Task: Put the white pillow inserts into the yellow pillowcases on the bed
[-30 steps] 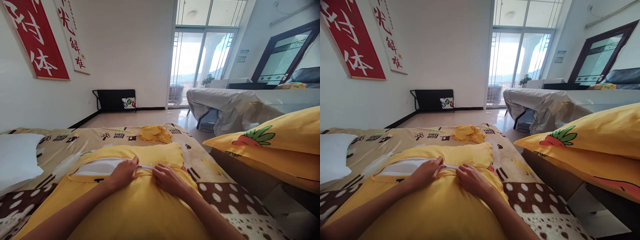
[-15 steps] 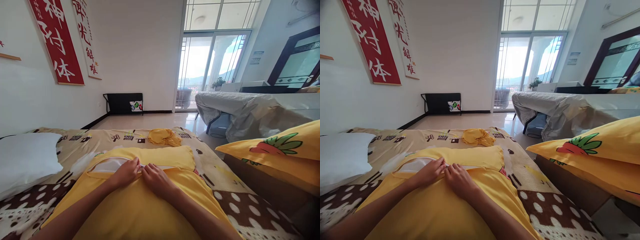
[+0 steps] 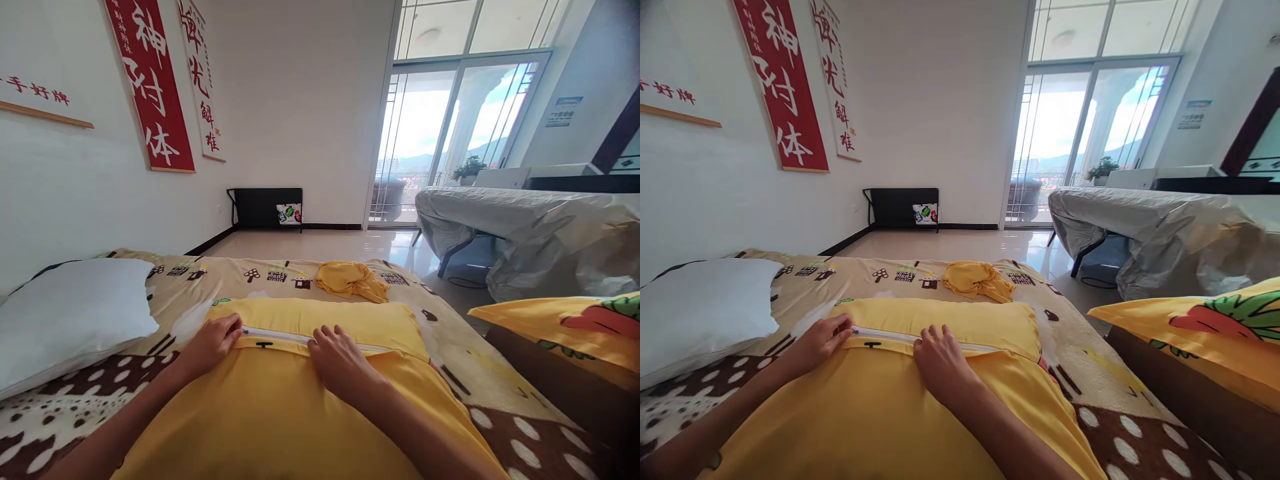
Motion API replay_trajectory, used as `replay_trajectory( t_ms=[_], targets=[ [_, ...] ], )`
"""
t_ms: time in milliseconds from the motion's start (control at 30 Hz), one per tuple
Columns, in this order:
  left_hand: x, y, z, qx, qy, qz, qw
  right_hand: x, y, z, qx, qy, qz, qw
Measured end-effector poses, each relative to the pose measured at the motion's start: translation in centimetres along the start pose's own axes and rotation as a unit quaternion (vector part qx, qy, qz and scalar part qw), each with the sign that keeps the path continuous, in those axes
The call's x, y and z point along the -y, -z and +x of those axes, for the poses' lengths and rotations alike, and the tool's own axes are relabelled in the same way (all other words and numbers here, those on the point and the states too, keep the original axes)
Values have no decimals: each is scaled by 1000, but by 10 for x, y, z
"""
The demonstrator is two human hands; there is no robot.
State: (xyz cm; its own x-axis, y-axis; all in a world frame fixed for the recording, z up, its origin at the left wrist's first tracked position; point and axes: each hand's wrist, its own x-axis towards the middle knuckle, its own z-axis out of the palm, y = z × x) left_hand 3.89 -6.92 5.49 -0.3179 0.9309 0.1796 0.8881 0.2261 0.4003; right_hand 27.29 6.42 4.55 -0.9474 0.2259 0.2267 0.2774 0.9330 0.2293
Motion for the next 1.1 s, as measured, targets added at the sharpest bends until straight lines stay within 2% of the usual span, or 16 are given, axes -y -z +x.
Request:
replay_trajectory(
  t_ms=[133, 233, 333, 467, 567, 667, 767, 933, 1100],
  targets=[
    [4, 0, 4, -1, -3, -63, 998, 47, 9, 43, -88, 33, 15, 995],
    [4, 1, 7, 1, -6, -87, 996, 73, -5, 72, -141, 83, -7, 987],
    [11, 2, 6, -4, 12, -72, 997, 77, -24, 86, -148, 135, -32, 979],
    [36, 8, 2, -2, 46, -20, 999, 66, -32, 83, -110, 150, -31, 982],
    [59, 13, 1, 24, 64, -3, 998, 64, -26, 81, -74, 155, -9, 985],
    [72, 16, -1, 43, 81, 16, 996, 69, -17, 83, -43, 151, 13, 988],
    [76, 17, -3, 62, 94, 44, 993, 74, -8, 89, -8, 135, 23, 991],
    [77, 14, -4, 74, 138, 110, 982, 75, 2, 99, 70, 154, 29, 985],
    [75, 7, -2, 78, 171, 169, 967, 75, 5, 101, 101, 160, 35, 981]
  ],
)
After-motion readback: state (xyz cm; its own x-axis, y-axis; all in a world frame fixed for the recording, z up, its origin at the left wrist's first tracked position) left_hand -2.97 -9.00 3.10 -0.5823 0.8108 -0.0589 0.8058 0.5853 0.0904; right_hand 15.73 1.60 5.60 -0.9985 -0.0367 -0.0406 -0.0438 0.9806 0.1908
